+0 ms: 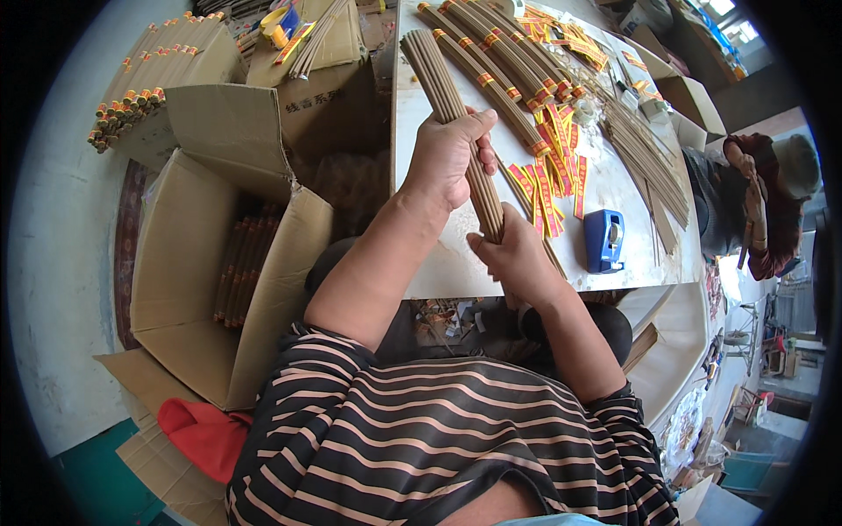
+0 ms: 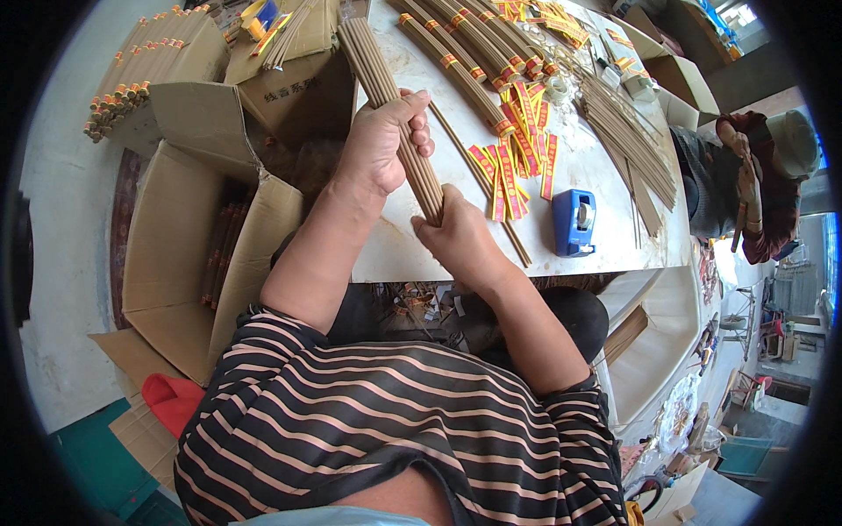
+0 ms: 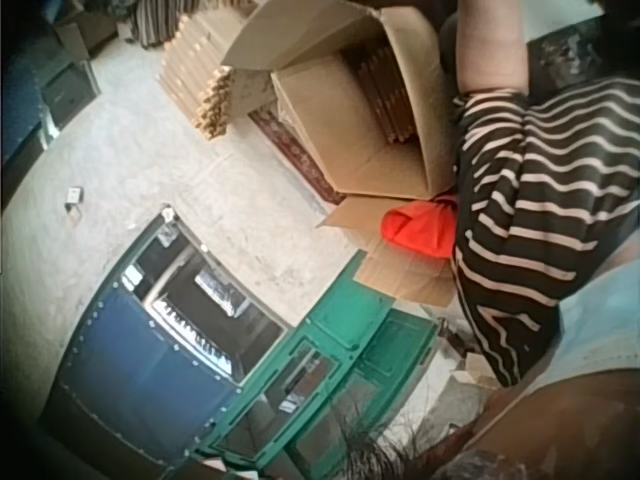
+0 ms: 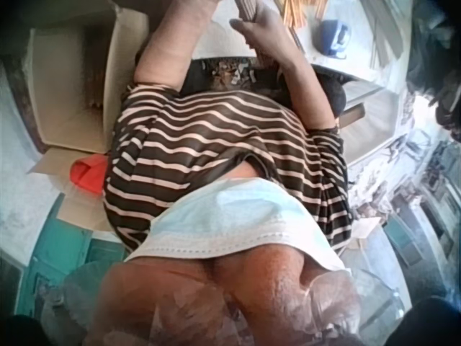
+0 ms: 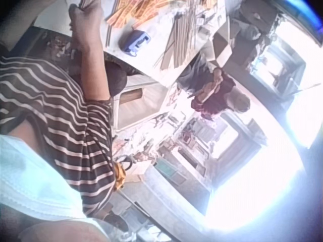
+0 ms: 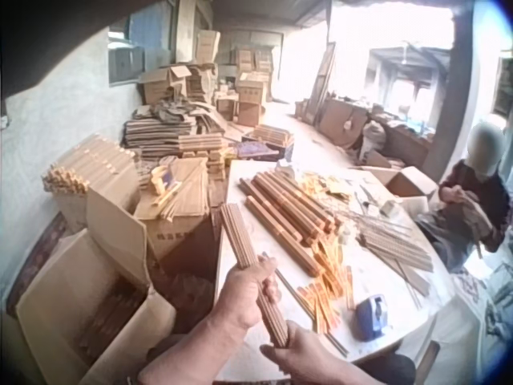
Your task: The person gathers thin wooden sticks, aligns them into bundles, and secures each bundle with a red and yellow paper band. The person places completed bundles into a cardboard box and repeats the process.
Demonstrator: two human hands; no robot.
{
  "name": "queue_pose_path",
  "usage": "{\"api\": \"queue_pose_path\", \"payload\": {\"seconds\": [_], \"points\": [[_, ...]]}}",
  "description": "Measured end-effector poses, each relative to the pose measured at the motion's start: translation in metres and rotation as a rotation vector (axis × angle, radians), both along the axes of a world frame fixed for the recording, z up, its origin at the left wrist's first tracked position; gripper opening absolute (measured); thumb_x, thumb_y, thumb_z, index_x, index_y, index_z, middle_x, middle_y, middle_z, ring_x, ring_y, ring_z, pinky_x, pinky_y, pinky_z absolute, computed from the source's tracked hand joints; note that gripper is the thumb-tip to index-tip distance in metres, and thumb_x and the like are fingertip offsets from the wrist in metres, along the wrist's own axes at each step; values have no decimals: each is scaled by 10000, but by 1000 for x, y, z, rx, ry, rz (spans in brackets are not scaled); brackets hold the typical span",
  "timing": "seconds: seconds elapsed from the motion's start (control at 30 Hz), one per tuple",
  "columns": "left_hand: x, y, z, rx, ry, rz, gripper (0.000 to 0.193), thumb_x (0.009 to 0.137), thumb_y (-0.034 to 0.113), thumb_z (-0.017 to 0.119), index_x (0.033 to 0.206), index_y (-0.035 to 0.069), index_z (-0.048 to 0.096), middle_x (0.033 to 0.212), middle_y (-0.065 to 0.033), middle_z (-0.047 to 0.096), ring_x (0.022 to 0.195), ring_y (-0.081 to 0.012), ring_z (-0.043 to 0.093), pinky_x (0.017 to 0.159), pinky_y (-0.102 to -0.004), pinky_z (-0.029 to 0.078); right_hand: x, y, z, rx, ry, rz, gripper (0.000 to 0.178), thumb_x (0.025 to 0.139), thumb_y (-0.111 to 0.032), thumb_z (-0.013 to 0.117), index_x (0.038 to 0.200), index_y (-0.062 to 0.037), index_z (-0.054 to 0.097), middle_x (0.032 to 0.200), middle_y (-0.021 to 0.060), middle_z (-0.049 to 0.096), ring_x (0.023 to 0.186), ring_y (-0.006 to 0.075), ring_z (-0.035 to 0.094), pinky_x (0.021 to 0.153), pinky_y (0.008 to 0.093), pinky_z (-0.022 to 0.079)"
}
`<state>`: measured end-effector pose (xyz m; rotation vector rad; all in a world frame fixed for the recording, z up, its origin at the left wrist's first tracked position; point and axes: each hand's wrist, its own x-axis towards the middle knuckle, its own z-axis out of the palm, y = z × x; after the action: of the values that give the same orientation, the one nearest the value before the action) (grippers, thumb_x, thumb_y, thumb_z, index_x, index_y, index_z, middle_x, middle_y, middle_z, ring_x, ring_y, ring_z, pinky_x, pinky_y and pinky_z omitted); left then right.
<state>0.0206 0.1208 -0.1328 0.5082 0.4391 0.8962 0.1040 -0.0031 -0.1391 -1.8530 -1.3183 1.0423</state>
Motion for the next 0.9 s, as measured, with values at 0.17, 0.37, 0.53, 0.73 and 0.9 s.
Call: {"api": "queue_pose_path", "payload": {"seconds": [0.17, 0.37, 0.53, 0.73, 0.9], "points": [[-10, 5, 0, -13, -298, -221, 174, 843, 151, 599, 732, 97, 476, 586, 28, 462, 484, -69, 425, 440, -229, 356, 1, -8, 19, -263, 930, 53, 213, 764, -101, 659, 823, -31, 467, 569, 35, 505, 414, 99, 490, 386, 223, 416], [-6, -4, 7, 49, 63, 84, 162, 833, 137, 596, 724, 101, 481, 573, 23, 468, 466, -79, 432, 429, -233, 364, -9, -2, 19, -148, 187, -33, 208, 772, -102, 649, 802, -24, 459, 577, 42, 511, 391, 111, 486, 362, 236, 413], [-14, 6, 2, -9, -303, -162, 151, 792, 91, 632, 787, 89, 480, 568, -16, 460, 456, -129, 457, 440, -279, 406, -2, -11, 20, -240, 821, 74, 206, 796, -128, 628, 818, -23, 451, 576, 33, 502, 398, 110, 484, 364, 243, 398], [-8, -4, 1, -34, -44, -38, 134, 817, 110, 615, 774, 85, 490, 576, 16, 457, 469, -102, 434, 445, -241, 357, -7, -14, 12, -165, 347, -32, 206, 809, -127, 629, 812, -39, 442, 541, 14, 475, 376, 97, 455, 349, 235, 371], [-12, -4, -1, -5, -432, -287, 142, 823, 97, 593, 726, 80, 490, 567, 22, 453, 474, -92, 435, 444, -247, 358, -3, -29, 23, -273, 931, 46, 187, 802, -93, 621, 790, -31, 445, 537, 23, 482, 351, 116, 453, 328, 236, 368]]}}
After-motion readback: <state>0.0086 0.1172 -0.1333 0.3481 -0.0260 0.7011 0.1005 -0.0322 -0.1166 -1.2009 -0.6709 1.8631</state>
